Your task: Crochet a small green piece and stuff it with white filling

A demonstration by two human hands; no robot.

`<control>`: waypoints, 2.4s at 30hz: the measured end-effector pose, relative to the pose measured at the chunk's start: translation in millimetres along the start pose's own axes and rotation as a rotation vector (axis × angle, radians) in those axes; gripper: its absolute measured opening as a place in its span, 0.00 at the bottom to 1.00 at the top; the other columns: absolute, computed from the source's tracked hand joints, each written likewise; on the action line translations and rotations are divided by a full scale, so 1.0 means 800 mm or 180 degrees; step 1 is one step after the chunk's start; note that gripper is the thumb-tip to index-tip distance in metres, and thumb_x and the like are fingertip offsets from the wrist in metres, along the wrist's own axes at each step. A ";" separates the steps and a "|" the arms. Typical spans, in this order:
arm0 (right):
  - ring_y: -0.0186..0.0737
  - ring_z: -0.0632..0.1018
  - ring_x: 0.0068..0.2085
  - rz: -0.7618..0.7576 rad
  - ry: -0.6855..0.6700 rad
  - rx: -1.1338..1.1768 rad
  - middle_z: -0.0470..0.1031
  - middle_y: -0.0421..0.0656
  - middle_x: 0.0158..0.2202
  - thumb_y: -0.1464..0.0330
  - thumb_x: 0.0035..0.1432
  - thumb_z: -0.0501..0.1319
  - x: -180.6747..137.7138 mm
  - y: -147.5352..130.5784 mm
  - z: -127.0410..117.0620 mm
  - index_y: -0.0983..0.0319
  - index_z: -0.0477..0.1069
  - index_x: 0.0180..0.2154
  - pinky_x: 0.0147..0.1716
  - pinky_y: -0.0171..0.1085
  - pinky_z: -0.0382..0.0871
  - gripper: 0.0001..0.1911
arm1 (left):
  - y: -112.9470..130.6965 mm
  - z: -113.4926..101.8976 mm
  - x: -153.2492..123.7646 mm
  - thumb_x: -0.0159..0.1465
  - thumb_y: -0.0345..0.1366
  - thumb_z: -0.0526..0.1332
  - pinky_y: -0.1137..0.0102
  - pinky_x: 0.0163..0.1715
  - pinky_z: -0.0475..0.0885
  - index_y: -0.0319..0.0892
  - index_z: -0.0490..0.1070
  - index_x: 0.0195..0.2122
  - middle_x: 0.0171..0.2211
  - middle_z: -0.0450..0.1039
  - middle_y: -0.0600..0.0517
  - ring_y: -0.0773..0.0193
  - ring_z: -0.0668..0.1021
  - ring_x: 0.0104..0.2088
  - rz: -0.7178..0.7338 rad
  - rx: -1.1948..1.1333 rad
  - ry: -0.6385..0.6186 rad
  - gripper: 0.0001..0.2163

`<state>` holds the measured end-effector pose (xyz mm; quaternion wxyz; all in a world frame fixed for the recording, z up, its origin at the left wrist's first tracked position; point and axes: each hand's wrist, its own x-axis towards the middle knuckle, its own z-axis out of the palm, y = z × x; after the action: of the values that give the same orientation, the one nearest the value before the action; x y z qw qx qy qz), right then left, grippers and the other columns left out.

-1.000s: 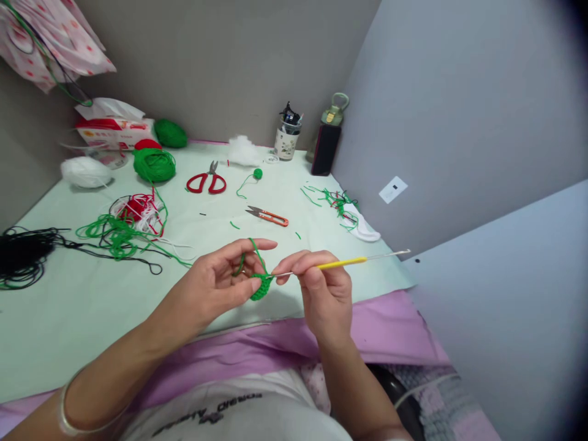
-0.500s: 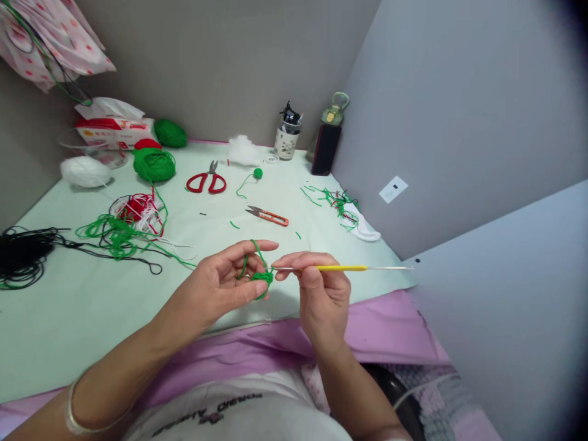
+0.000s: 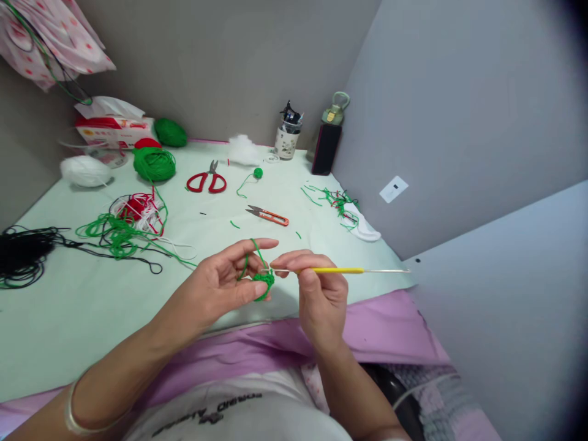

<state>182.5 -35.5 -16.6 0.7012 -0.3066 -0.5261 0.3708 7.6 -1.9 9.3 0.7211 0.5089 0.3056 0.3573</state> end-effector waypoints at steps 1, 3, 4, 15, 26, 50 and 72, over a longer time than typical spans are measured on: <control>0.41 0.82 0.42 -0.0010 -0.0009 -0.0044 0.84 0.42 0.38 0.64 0.72 0.62 0.001 0.000 0.000 0.54 0.81 0.41 0.40 0.42 0.77 0.09 | 0.000 0.000 0.000 0.66 0.35 0.71 0.66 0.45 0.75 0.54 0.75 0.61 0.40 0.71 0.55 0.64 0.79 0.39 0.0000 0.0019 -0.0003 0.22; 0.41 0.82 0.39 0.0011 0.0007 -0.0074 0.84 0.42 0.38 0.63 0.71 0.62 0.001 0.000 -0.001 0.54 0.81 0.41 0.39 0.42 0.77 0.08 | 0.001 0.000 -0.001 0.66 0.36 0.70 0.66 0.45 0.74 0.54 0.74 0.62 0.40 0.72 0.55 0.63 0.79 0.38 -0.0005 0.0070 0.0007 0.22; 0.41 0.82 0.38 0.0048 0.0022 -0.0057 0.84 0.42 0.37 0.62 0.72 0.62 0.001 0.000 -0.002 0.54 0.80 0.40 0.38 0.42 0.77 0.09 | 0.001 -0.001 -0.002 0.67 0.37 0.70 0.66 0.45 0.74 0.54 0.74 0.62 0.40 0.72 0.55 0.63 0.80 0.38 -0.0010 0.0096 0.0020 0.22; 0.44 0.83 0.42 -0.0873 -0.0445 -0.1237 0.84 0.44 0.41 0.70 0.73 0.58 -0.006 -0.012 -0.009 0.52 0.78 0.49 0.39 0.44 0.79 0.12 | 0.003 0.006 -0.005 0.65 0.37 0.72 0.70 0.44 0.71 0.54 0.74 0.61 0.39 0.72 0.55 0.64 0.75 0.40 0.0142 0.0585 0.0523 0.23; 0.43 0.83 0.37 -0.1512 -0.0618 -0.2338 0.81 0.41 0.37 0.75 0.62 0.68 -0.015 0.009 -0.015 0.44 0.82 0.48 0.35 0.41 0.81 0.19 | -0.006 0.021 -0.005 0.61 0.39 0.74 0.72 0.39 0.73 0.49 0.76 0.61 0.36 0.73 0.54 0.66 0.74 0.35 -0.0533 -0.1038 0.0176 0.26; 0.42 0.82 0.38 -0.0838 0.0125 -0.1204 0.83 0.44 0.40 0.70 0.69 0.62 -0.007 0.009 0.001 0.50 0.82 0.47 0.35 0.43 0.80 0.12 | -0.002 0.020 0.005 0.61 0.36 0.74 0.76 0.30 0.70 0.41 0.83 0.52 0.34 0.74 0.52 0.71 0.70 0.29 -0.0593 -0.1369 0.0282 0.17; 0.32 0.74 0.28 0.0656 0.0543 0.0696 0.78 0.40 0.29 0.64 0.65 0.69 0.012 -0.004 0.002 0.59 0.83 0.33 0.28 0.33 0.69 0.08 | 0.004 0.013 0.003 0.62 0.34 0.73 0.78 0.26 0.68 0.42 0.83 0.52 0.32 0.70 0.53 0.72 0.68 0.28 -0.0332 -0.1179 0.0314 0.16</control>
<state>183.0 -28.9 -8.9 0.7308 -0.3112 -0.3870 0.4683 16.5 -4.4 15.0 0.8041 0.3329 0.2955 0.3940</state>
